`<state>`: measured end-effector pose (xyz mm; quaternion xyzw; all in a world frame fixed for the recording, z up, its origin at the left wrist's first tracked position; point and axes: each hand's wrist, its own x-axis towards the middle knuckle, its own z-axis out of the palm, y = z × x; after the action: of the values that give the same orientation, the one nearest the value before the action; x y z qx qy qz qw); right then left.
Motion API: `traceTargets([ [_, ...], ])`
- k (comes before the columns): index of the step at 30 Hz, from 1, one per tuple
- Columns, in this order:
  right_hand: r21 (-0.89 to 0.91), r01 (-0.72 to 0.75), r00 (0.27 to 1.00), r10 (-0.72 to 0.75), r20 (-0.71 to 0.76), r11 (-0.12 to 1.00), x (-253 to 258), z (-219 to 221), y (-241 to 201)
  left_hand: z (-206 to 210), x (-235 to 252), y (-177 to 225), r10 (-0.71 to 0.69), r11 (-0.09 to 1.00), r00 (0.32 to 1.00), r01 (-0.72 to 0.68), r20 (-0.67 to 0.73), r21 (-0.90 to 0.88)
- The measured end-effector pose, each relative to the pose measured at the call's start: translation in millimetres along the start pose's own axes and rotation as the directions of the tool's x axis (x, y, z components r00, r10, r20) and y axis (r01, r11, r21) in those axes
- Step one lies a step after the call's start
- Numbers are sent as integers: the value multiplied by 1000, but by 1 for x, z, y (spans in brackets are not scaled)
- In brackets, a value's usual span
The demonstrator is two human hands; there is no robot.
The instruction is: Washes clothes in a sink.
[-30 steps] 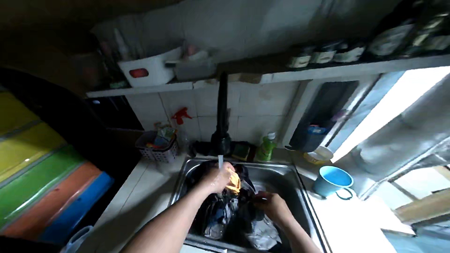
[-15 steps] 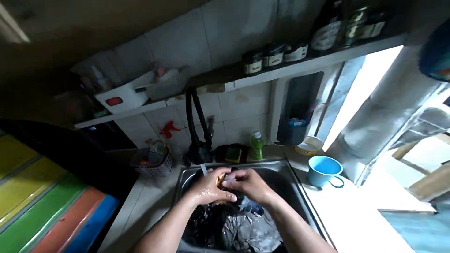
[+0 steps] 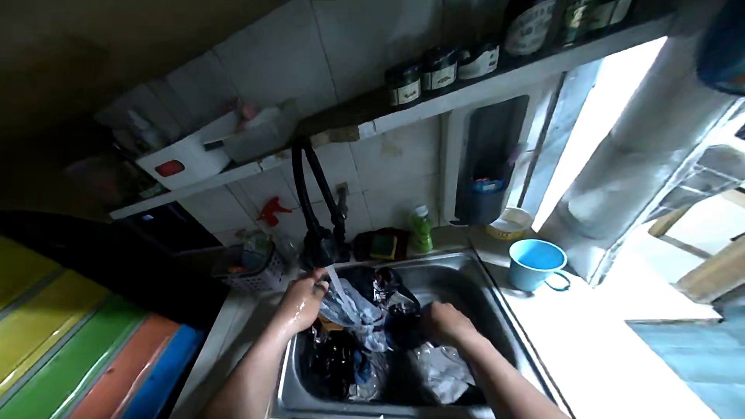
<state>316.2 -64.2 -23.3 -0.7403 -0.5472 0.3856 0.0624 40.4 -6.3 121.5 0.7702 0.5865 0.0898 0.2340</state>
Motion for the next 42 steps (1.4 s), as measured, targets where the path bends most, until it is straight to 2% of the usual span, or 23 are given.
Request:
traceTargets([
  [2, 268, 124, 992, -122, -21, 955, -5, -19, -16, 6, 4, -6, -65, 993, 998, 64, -4, -98],
  [4, 595, 198, 975, -216, -42, 779, -20, -33, -43, 14, 5, -5, -130, 945, 991, 128, 15, -300],
  [6, 739, 249, 959, -268, -96, 627, -32, -38, -72, 22, 1, 1, -135, 869, 991, 128, 19, -477],
  [8, 778, 283, 948, -286, -139, 561, -37, -39, -96, 31, -1, 6, -44, 830, 999, 30, -11, -557],
  [10, 808, 285, 942, -304, -138, 516, -39, -40, -112, 39, -1, 8, 47, 874, 998, -57, -34, -482],
  [12, 822, 285, 929, -354, -109, 493, -48, -48, -123, 40, -1, 14, 80, 933, 996, -90, -42, -350],
  [14, 850, 291, 899, -430, -85, 440, -55, -57, -125, 31, -4, 27, 105, 971, 993, -116, -60, -209],
  [16, 895, 255, 902, -424, -83, 367, -55, -61, -120, 22, -10, 41, 182, 978, 982, -187, -57, -90],
  [17, 896, 251, 922, -371, -106, 366, -52, -59, -114, 20, -13, 47, 235, 970, 970, -238, -64, -46],
  [18, 856, 278, 944, -290, -158, 436, -46, -54, -107, 19, -15, 54, 270, 962, 960, -271, -69, -19],
  [20, 566, 309, 933, -129, -336, 764, -22, -32, -79, 15, -19, 60, 272, 962, 960, -272, -72, 19],
  [21, 369, 225, 932, -88, -352, 902, -10, -16, -60, 12, -19, 59, 255, 967, 965, -253, -67, 30],
  [22, 189, 104, 957, -46, -287, 977, -3, 0, -42, 9, -17, 58, 225, 974, 973, -224, -53, 36],
  [24, -92, -72, 987, 58, -151, 993, 1, 23, -18, 5, -12, 52, 154, 988, 988, -153, -19, 31],
  [25, -146, -112, 984, 90, -151, 983, 0, 28, -13, 4, -10, 49, 125, 992, 992, -125, -19, 13],
  [28, -101, -46, 972, 22, -233, 994, -16, 4, -28, 1, -3, 40, 56, 995, 998, -55, 12, -81],
  [31, -41, 153, 938, -158, -308, 987, -42, -37, -59, 9, 2, 30, -30, 970, 996, 50, 88, -239],
  [33, -25, 302, 909, -295, -294, 953, -45, -57, -72, 18, 9, 22, -57, 929, 994, 88, 98, -361],
  [35, 122, 440, 879, -399, -262, 890, -43, -66, -82, 25, 14, 13, -46, 895, 996, 75, 76, -440],
  [38, 403, 468, 884, -418, -211, 786, -44, -63, -103, 34, 16, 5, 40, 854, 994, 18, 101, -520],
  [40, 466, 454, 890, -404, -210, 759, -43, -60, -113, 38, 17, 3, 119, 867, 985, -44, 121, -497],
  [42, 473, 463, 886, -402, -229, 750, -40, -58, -112, 38, 20, 4, 164, 925, 981, -116, 104, -361],
])
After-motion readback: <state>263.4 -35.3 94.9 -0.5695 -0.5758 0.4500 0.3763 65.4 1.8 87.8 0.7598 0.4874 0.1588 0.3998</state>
